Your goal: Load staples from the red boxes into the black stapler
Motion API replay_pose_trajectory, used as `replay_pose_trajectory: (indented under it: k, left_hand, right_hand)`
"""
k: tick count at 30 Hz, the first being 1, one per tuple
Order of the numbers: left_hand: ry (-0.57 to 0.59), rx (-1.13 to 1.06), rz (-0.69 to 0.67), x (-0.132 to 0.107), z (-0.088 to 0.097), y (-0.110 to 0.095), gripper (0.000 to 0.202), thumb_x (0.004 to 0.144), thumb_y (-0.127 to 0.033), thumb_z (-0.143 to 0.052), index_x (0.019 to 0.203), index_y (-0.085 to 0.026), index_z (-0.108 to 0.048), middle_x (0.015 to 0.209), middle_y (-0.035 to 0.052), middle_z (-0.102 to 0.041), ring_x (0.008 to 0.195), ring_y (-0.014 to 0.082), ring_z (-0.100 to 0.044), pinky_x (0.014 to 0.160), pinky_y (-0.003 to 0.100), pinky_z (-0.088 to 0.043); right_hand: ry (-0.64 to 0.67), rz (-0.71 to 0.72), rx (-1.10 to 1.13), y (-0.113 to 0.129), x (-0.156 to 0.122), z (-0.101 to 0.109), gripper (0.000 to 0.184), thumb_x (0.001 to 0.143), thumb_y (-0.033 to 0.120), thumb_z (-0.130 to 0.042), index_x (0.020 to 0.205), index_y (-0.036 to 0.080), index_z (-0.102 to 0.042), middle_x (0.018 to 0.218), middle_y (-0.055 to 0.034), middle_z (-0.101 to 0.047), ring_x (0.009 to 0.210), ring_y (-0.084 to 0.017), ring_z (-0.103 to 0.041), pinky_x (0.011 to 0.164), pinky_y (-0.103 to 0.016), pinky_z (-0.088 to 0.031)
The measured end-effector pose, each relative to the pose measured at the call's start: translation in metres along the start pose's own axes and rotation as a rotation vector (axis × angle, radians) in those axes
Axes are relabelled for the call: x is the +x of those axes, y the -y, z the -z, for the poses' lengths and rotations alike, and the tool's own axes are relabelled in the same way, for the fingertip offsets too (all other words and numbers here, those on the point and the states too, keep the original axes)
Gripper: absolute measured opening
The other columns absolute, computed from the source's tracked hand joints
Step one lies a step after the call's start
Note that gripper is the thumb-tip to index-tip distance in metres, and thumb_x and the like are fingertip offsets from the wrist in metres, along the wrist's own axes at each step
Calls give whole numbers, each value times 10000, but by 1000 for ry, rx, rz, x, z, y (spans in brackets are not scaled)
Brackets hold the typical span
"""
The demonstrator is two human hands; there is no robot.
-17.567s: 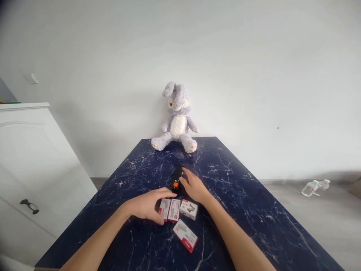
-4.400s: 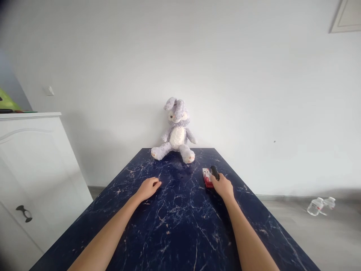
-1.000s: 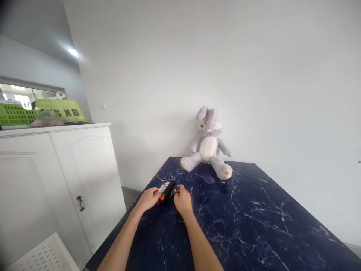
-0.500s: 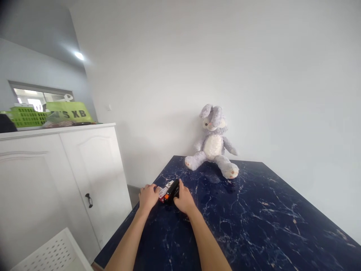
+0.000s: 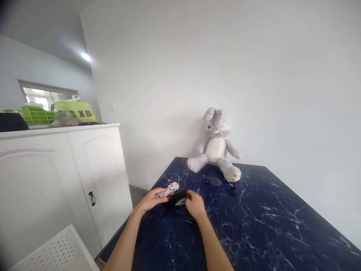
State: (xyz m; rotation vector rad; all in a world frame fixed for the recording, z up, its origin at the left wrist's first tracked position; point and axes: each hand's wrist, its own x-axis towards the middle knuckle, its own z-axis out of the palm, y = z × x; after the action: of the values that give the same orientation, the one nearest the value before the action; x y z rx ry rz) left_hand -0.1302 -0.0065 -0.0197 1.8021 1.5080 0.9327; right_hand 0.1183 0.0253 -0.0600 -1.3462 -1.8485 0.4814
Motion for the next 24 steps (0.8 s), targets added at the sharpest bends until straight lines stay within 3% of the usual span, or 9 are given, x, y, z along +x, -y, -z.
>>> replay_pose_trajectory:
  k: [6, 9, 13, 15, 19, 24]
  left_hand:
    - [-33, -28, 36, 3, -1, 10, 777, 684, -447, -783, 1379, -193, -549, 1365, 103, -602, 1196, 283, -595, 990, 305, -449]
    - [-131, 30, 75, 8, -2, 12, 682, 747, -454, -727, 1357, -193, -564, 1392, 113, -578, 1245, 286, -556, 1024, 311, -406]
    - [-307, 154, 200, 16, -5, 18, 379, 816, -423, -650, 1067, -148, -720, 1273, 198, -644, 1309, 392, -461, 1073, 455, -306]
    - [-334, 185, 233, 17, -6, 20, 240, 787, -380, -685, 896, -175, -744, 1161, 185, -699, 1288, 423, -464, 1046, 492, -312]
    - [-346, 145, 221, 18, -6, 24, 60, 753, -263, -721, 798, -223, -719, 1022, 103, -744, 1168, 348, -569, 974, 418, -385]
    - [-421, -43, 187, 21, -7, 26, 118, 752, -156, -715, 851, -217, -694, 941, 65, -746, 980, 252, -662, 882, 323, -457]
  right_hand:
    - [-47, -4, 45, -7, -1, -1, 383, 754, 103, -427, 1014, 222, -683, 1032, -22, -731, 963, -170, -665, 858, -231, -459]
    - [-65, -7, 25, -13, -2, 2, 353, 761, 104, -427, 968, 226, -686, 996, -19, -729, 936, -167, -666, 844, -233, -464]
    - [-88, -4, -42, -20, -10, 16, 264, 761, 104, -442, 820, 226, -669, 868, -19, -699, 817, -178, -640, 778, -259, -448]
    - [-97, 12, -80, -21, -15, 23, 254, 750, 89, -450, 814, 222, -657, 851, -24, -675, 805, -184, -617, 759, -266, -432]
    - [-71, 110, -128, -17, -22, 30, 319, 718, 30, -464, 846, 241, -666, 927, -17, -651, 928, -186, -576, 819, -249, -408]
    - [-91, 136, -152, -10, -26, 28, 348, 718, -2, -459, 842, 240, -678, 925, -26, -638, 933, -187, -552, 845, -251, -382]
